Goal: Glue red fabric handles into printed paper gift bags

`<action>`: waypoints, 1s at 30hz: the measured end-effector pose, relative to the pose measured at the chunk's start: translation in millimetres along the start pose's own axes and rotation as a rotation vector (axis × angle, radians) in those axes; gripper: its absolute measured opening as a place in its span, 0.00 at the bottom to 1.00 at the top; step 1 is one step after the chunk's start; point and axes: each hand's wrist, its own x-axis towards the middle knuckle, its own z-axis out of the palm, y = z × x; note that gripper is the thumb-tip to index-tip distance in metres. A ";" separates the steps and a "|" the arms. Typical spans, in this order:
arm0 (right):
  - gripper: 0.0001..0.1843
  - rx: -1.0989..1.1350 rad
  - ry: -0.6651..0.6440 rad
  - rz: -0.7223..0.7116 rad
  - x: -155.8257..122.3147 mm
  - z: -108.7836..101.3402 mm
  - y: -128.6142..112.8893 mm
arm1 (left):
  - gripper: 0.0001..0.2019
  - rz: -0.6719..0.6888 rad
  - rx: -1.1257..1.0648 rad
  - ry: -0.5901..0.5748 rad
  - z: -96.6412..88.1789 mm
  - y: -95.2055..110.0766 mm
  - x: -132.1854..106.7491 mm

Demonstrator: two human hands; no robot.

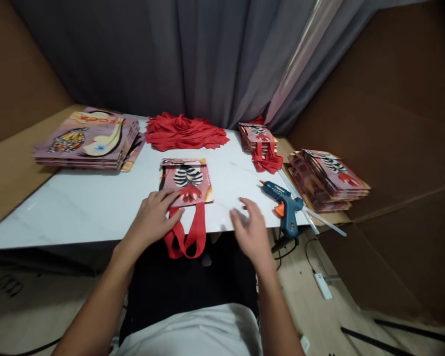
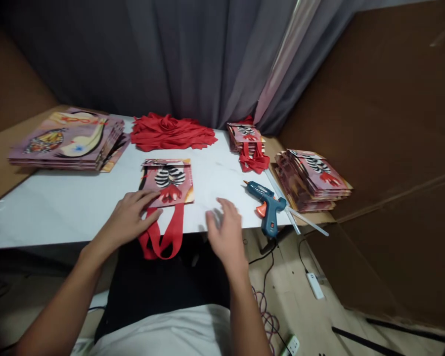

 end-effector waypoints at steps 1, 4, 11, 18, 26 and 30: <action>0.29 0.111 -0.103 -0.060 3.5 13.2 -11.3 | 0.32 -0.001 -0.042 0.022 -1.8 3.2 -5.2; 0.30 0.161 -0.220 -0.116 16.5 45.3 -30.9 | 0.32 -0.022 -0.151 0.099 -5.9 4.9 -16.1; 0.30 -0.014 -0.282 -0.117 18.0 54.9 -31.2 | 0.25 0.018 -0.218 0.014 -7.5 -7.5 -16.4; 0.23 -0.246 -0.277 -0.131 58.0 51.6 -60.4 | 0.20 -0.029 0.104 -0.048 -10.1 18.6 5.4; 0.18 -0.257 -0.372 -0.157 104.4 120.1 -83.7 | 0.14 -0.008 0.211 -0.275 -12.9 8.2 49.6; 0.18 -0.192 -0.328 -0.165 95.0 126.8 -78.5 | 0.16 -0.161 0.249 -0.241 -9.8 14.6 57.1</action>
